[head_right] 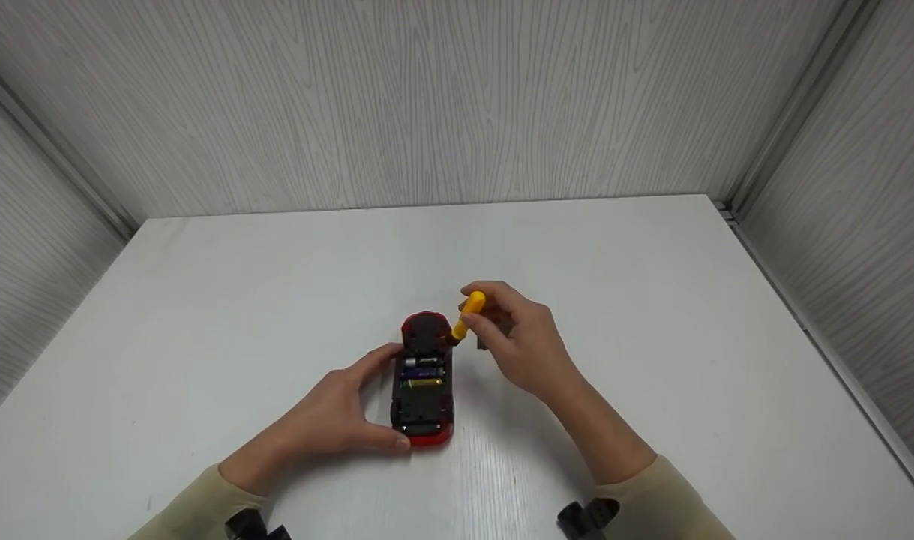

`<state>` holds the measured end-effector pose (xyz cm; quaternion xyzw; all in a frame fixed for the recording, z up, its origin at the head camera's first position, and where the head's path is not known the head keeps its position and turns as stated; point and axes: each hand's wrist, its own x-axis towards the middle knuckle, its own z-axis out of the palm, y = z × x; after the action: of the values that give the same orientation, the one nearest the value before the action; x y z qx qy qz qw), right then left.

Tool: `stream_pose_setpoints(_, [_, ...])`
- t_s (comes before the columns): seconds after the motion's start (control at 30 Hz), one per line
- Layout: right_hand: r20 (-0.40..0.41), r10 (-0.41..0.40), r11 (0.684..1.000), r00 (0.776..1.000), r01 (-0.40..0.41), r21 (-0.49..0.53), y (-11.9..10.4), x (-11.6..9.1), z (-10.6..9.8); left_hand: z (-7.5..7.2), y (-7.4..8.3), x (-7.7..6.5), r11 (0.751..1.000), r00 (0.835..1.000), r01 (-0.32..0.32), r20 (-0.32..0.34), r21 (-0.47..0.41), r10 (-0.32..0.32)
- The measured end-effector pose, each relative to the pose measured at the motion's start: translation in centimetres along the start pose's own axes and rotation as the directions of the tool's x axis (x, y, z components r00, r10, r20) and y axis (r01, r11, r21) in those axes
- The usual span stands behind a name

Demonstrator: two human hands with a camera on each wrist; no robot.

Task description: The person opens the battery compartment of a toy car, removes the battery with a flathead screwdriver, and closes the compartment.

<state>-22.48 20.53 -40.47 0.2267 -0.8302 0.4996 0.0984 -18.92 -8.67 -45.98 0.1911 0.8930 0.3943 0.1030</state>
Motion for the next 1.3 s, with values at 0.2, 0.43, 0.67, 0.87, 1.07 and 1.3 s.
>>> stream_pose_setpoints(0.2, [-0.04,-0.025,1.0,0.999,0.025,0.007,0.01,0.04,0.01,0.06,-0.11,0.03,1.0,1.0,0.005,-0.002,0.002,-0.005])
stream_pose_setpoints(0.43, [-0.045,-0.062,0.998,0.997,0.061,-0.008,0.16,0.14,0.14,0.0,-0.18,0.16,1.0,1.0,-0.022,-0.014,0.009,0.022])
stream_pose_setpoints(0.67, [-0.042,-0.067,0.997,0.997,0.066,-0.028,-0.02,0.06,0.26,0.07,-0.16,0.23,1.0,1.0,-0.017,-0.008,0.015,0.018])
stream_pose_setpoints(0.87, [-0.028,-0.063,0.997,0.998,0.062,-0.048,-0.18,-0.03,0.37,0.06,-0.06,0.16,1.0,1.0,-0.012,-0.011,0.009,0.012])
stream_pose_setpoints(1.07, [-0.001,-0.046,0.998,0.999,0.046,-0.051,-0.09,-0.24,0.43,0.23,0.1,0.0,1.0,1.0,0.002,-0.009,-0.011,-0.002])
stream_pose_setpoints(1.3, [0.033,-0.026,0.999,0.999,0.027,-0.024,-0.18,-0.44,0.44,0.25,0.15,-0.32,1.0,1.0,-0.003,-0.013,-0.022,0.002])
